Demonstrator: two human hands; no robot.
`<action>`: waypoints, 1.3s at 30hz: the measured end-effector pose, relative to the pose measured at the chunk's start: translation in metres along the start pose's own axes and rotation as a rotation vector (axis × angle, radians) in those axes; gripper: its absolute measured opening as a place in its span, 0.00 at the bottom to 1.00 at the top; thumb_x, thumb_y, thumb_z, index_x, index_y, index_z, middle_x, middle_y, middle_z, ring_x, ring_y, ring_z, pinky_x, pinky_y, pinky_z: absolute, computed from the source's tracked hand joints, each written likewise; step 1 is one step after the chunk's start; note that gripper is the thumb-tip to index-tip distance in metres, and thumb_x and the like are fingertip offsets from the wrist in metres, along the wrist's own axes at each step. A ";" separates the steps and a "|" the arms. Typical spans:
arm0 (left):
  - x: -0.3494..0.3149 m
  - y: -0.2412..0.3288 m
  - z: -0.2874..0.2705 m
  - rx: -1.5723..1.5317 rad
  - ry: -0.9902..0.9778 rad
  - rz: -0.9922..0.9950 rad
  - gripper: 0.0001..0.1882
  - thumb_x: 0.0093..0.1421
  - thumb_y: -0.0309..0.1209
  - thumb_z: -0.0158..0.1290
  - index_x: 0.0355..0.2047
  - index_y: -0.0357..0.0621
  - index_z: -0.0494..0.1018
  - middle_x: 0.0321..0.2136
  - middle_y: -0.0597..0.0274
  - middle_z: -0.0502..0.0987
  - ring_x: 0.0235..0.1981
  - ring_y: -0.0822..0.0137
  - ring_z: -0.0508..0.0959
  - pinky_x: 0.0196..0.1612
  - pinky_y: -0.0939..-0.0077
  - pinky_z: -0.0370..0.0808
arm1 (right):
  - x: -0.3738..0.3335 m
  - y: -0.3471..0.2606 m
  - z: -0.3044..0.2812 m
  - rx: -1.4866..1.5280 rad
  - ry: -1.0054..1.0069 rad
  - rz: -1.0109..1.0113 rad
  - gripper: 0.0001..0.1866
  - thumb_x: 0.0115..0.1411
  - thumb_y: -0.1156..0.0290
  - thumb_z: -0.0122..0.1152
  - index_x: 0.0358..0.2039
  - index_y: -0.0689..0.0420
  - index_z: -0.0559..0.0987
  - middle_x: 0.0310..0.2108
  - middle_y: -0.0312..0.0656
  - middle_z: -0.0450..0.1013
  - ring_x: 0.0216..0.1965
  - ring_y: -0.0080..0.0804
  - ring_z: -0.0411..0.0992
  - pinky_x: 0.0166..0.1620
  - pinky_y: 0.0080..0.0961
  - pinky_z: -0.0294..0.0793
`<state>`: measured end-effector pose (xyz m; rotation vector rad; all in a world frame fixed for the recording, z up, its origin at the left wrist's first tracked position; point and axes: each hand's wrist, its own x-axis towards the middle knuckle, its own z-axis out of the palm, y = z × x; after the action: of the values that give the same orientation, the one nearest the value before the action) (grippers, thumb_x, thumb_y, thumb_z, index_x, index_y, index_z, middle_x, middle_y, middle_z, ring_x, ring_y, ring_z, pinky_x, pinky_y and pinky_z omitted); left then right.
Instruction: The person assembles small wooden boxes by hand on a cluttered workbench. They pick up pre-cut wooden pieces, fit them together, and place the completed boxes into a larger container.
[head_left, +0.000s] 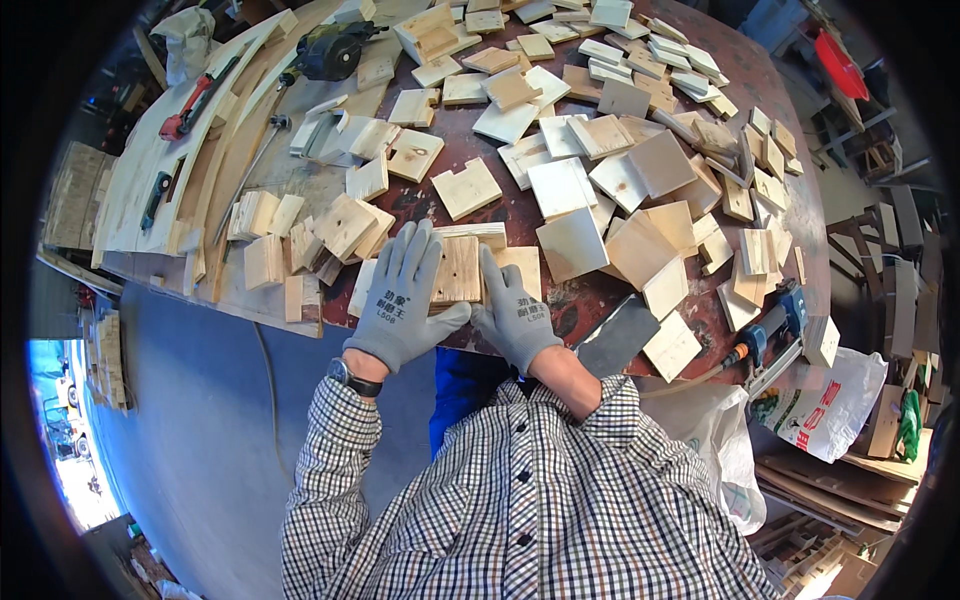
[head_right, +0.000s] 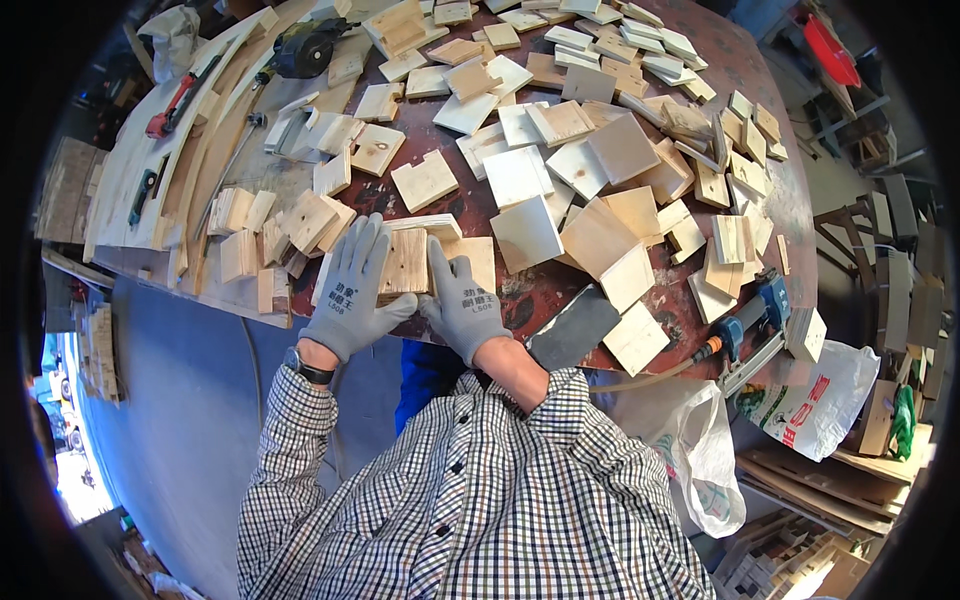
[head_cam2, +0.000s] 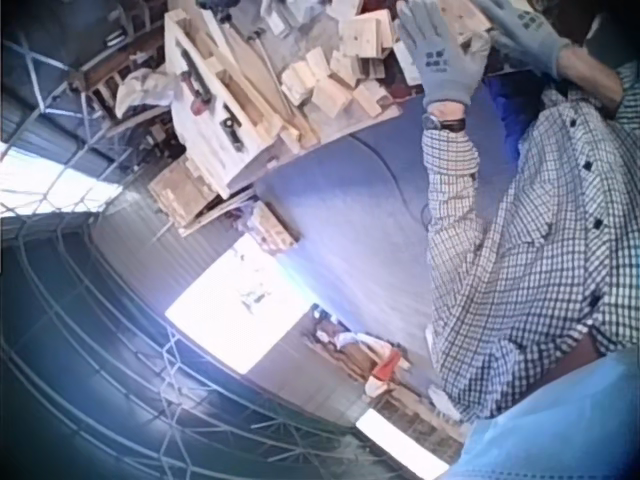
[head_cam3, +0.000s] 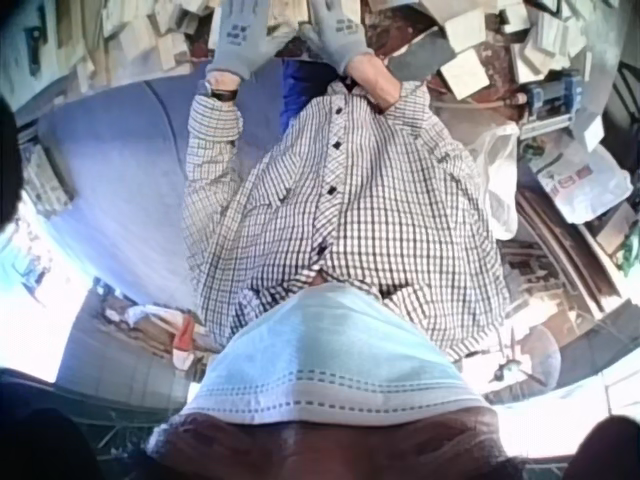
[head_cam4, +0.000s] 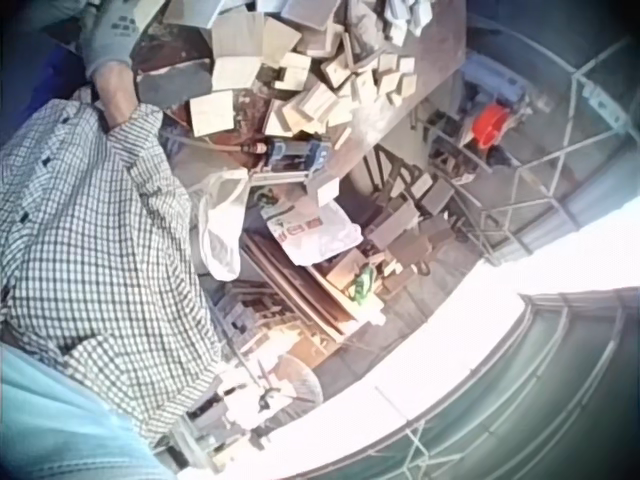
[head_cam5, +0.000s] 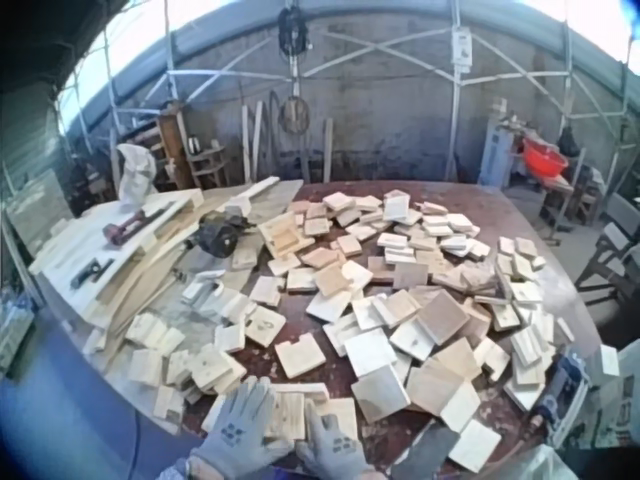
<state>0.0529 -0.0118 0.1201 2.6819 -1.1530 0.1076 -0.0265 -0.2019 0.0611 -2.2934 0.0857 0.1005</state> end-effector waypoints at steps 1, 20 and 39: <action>-0.001 -0.001 -0.002 -0.016 -0.022 -0.002 0.47 0.62 0.50 0.60 0.73 0.36 0.55 0.74 0.40 0.54 0.76 0.41 0.52 0.74 0.46 0.53 | 0.000 0.008 0.007 0.004 0.015 -0.035 0.50 0.61 0.59 0.66 0.77 0.52 0.49 0.53 0.58 0.66 0.43 0.60 0.77 0.47 0.50 0.80; -0.006 -0.039 -0.015 -0.639 0.047 -0.071 0.42 0.72 0.62 0.42 0.70 0.37 0.61 0.67 0.46 0.68 0.68 0.49 0.69 0.68 0.58 0.65 | -0.004 -0.003 -0.022 0.275 -0.098 0.094 0.49 0.64 0.47 0.66 0.75 0.56 0.53 0.59 0.59 0.65 0.47 0.46 0.79 0.53 0.39 0.78; -0.002 0.002 -0.009 0.031 0.015 0.038 0.37 0.62 0.62 0.56 0.62 0.50 0.73 0.72 0.48 0.61 0.73 0.39 0.58 0.71 0.44 0.57 | -0.091 -0.008 -0.119 0.202 0.205 0.182 0.20 0.60 0.60 0.70 0.45 0.63 0.83 0.30 0.48 0.82 0.29 0.31 0.82 0.34 0.27 0.78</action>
<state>0.0502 -0.0101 0.1291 2.6823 -1.2075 0.1526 -0.1111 -0.2831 0.1550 -2.0837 0.3937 -0.0488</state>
